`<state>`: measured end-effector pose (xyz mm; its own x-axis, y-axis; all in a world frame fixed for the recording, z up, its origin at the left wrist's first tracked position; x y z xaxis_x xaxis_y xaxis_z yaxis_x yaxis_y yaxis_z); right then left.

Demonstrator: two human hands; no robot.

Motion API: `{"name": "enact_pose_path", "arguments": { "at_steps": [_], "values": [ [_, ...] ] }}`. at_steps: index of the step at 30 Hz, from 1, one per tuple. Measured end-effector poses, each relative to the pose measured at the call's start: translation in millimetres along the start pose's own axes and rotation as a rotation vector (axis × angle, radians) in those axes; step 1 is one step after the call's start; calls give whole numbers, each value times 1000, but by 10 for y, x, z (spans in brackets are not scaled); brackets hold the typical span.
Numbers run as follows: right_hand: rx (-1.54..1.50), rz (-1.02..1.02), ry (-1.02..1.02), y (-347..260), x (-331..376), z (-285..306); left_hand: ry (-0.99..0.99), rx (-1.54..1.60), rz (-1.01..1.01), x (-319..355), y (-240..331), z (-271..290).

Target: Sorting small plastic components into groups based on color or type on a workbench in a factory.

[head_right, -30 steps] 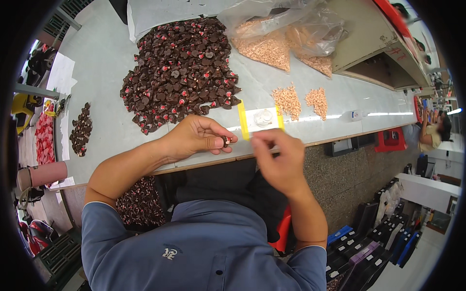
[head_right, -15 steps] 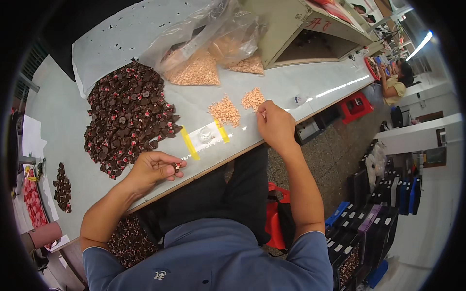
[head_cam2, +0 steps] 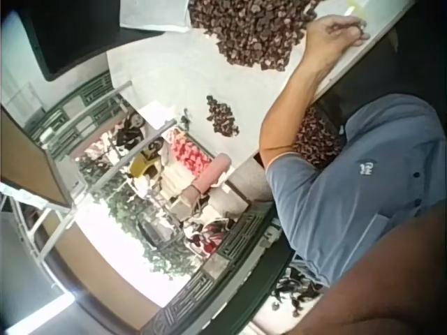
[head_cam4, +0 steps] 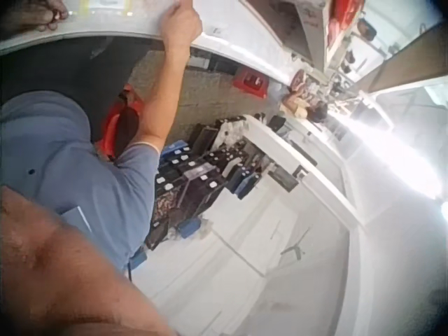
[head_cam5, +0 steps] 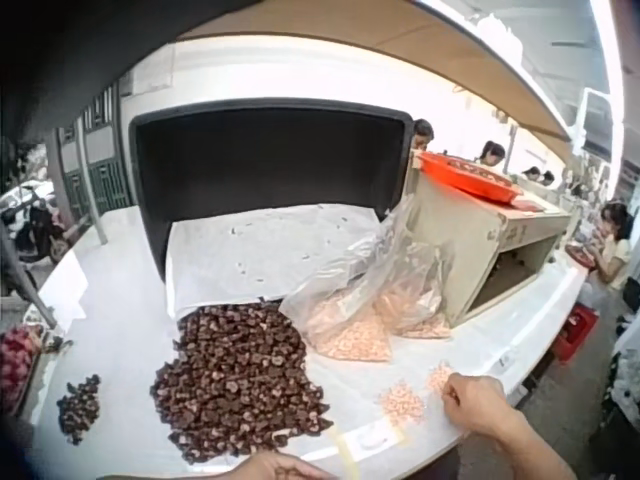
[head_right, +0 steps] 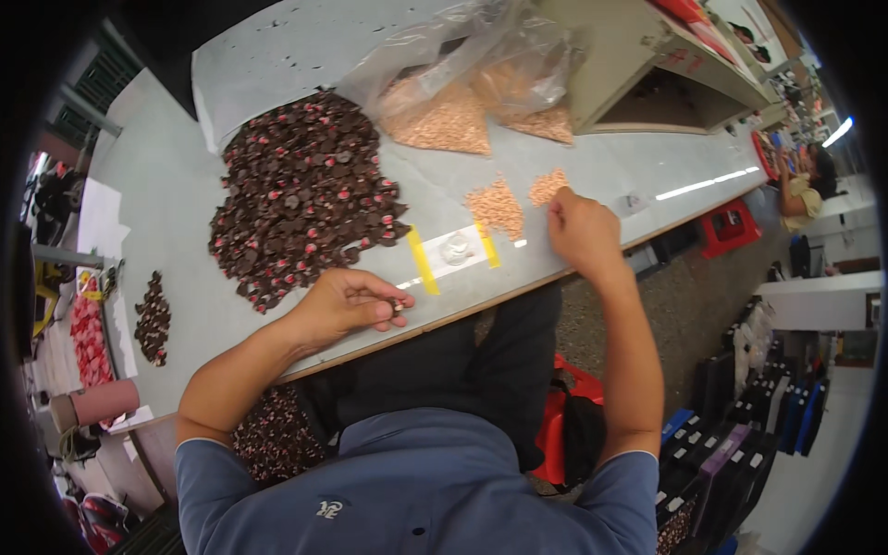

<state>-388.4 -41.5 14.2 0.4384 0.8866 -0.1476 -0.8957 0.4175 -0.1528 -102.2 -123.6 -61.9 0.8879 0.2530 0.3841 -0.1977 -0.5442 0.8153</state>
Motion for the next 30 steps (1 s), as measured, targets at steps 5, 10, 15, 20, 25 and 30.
{"name": "enact_pose_path", "arguments": {
  "at_steps": [5,10,15,20,25,30],
  "values": [
    [-69,0,-91,11,-38,-28,-21,8,18,4,3,-18],
    [-136,-59,-121,81,-32,-111,-14,-19,20,31,-29,12],
    [-270,-47,-7,-125,67,59,-4,9,13,40,22,5],
    [-811,57,-142,-978,497,68,-83,-89,74,33,12,-68],
    [-994,208,-180,-1581,677,-89,-74,-107,95,23,-5,-76],
    [-969,231,-142,-1686,726,-191,-90,-49,72,30,-13,-82]
  ]
}}
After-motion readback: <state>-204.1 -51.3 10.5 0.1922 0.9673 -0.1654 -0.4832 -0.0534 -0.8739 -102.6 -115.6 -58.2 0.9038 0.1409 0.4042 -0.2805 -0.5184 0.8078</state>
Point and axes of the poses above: each hand's wrist, its own x-axis away from the middle knuckle, its own z-axis out of the back of the hand, y = z × x, the point moved 9 cm from there along -x, towards the middle knuckle, and after that the axes turned 2 degrees about y, right-handed, at the moved point
